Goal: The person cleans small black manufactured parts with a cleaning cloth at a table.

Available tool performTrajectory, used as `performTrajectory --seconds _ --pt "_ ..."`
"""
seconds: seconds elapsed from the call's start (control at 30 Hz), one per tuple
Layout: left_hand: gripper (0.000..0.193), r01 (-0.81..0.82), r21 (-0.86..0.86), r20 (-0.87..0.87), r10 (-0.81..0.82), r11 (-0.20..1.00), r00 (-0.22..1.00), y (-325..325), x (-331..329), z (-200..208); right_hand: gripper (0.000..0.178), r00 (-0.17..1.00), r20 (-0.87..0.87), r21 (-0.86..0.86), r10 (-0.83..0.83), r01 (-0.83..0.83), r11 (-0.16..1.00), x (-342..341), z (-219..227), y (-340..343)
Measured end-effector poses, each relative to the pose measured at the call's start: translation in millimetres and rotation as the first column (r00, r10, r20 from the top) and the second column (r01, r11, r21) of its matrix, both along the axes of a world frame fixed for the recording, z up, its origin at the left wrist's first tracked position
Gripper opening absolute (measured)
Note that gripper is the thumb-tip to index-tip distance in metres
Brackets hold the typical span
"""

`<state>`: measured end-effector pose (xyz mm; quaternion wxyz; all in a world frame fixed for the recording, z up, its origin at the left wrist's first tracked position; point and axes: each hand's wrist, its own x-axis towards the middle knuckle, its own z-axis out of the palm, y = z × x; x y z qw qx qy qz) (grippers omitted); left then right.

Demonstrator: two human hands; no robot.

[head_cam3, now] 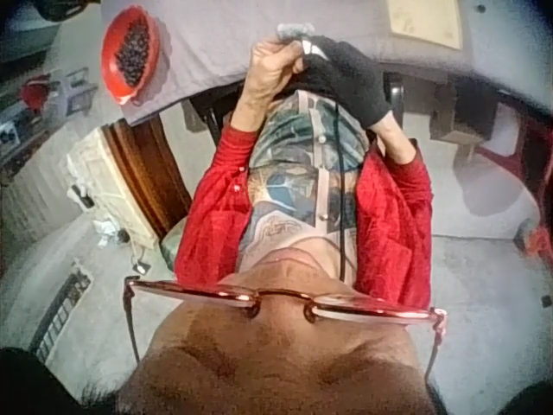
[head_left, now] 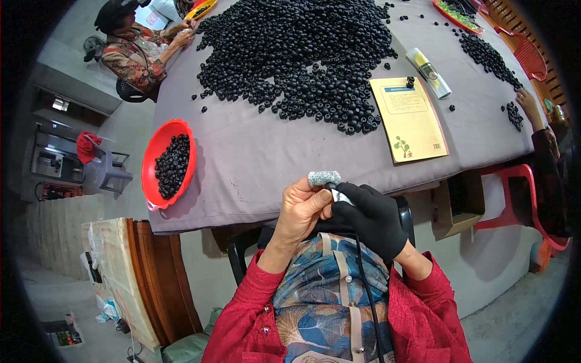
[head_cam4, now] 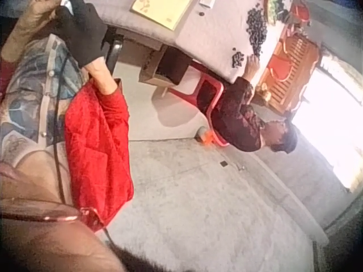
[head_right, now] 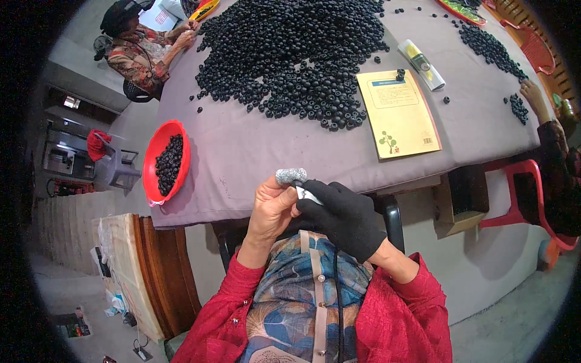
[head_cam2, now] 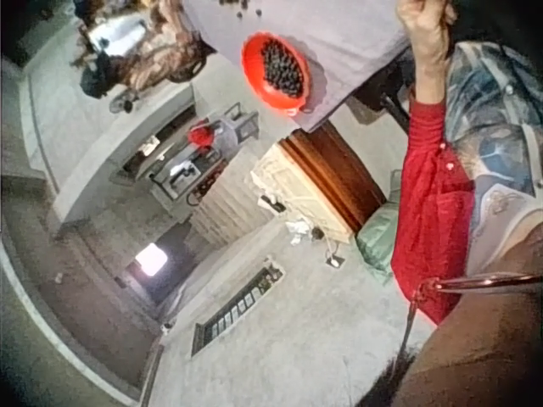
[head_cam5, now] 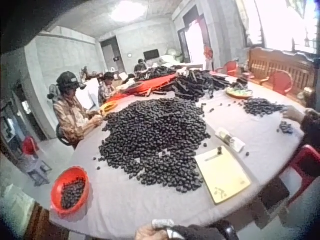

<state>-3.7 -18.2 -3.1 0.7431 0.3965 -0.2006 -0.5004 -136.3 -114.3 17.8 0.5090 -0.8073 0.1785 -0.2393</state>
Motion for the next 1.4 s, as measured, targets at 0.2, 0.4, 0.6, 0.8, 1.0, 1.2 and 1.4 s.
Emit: performTrajectory --seconds 0.2,0.4,0.6,0.8,1.0,1.2,1.4 --pt "0.02 -0.008 0.006 -0.004 0.008 1.0 1.0 -0.5 -1.6 2.5 0.034 1.0 -0.005 0.044 -0.007 0.007 0.999 1.0 -2.1 -0.2" --pt "0.019 -0.014 0.014 0.0 0.014 1.0 1.0 0.3 -1.4 -0.1 0.031 0.999 0.047 0.079 -0.015 0.012 0.997 2.0 -5.5 1.2" --pt "0.019 -0.018 0.019 0.008 0.018 1.0 1.0 0.3 -1.1 1.3 0.032 0.998 0.053 0.082 -0.017 0.012 0.997 2.5 -5.2 1.4" --pt "0.019 -0.025 0.039 0.044 0.023 0.999 0.999 -0.2 -1.5 1.2 0.032 1.0 0.028 0.114 -0.008 0.005 0.993 1.8 -6.3 1.0" --pt "0.019 -0.013 0.031 0.05 0.012 0.999 0.999 -0.4 -1.4 2.8 0.032 0.999 0.048 0.094 -0.012 0.007 0.996 1.9 -6.7 0.8" --pt "0.02 -0.017 0.051 0.021 0.016 0.999 1.0 0.4 -1.0 1.7 0.031 1.0 0.0 0.16 -0.019 0.018 0.987 1.9 -5.0 1.0" --pt "0.019 -0.025 0.05 0.065 0.022 0.998 0.998 -0.2 -0.7 1.5 0.031 1.0 0.007 0.163 0.008 -0.009 0.987 1.1 -3.6 -1.2"
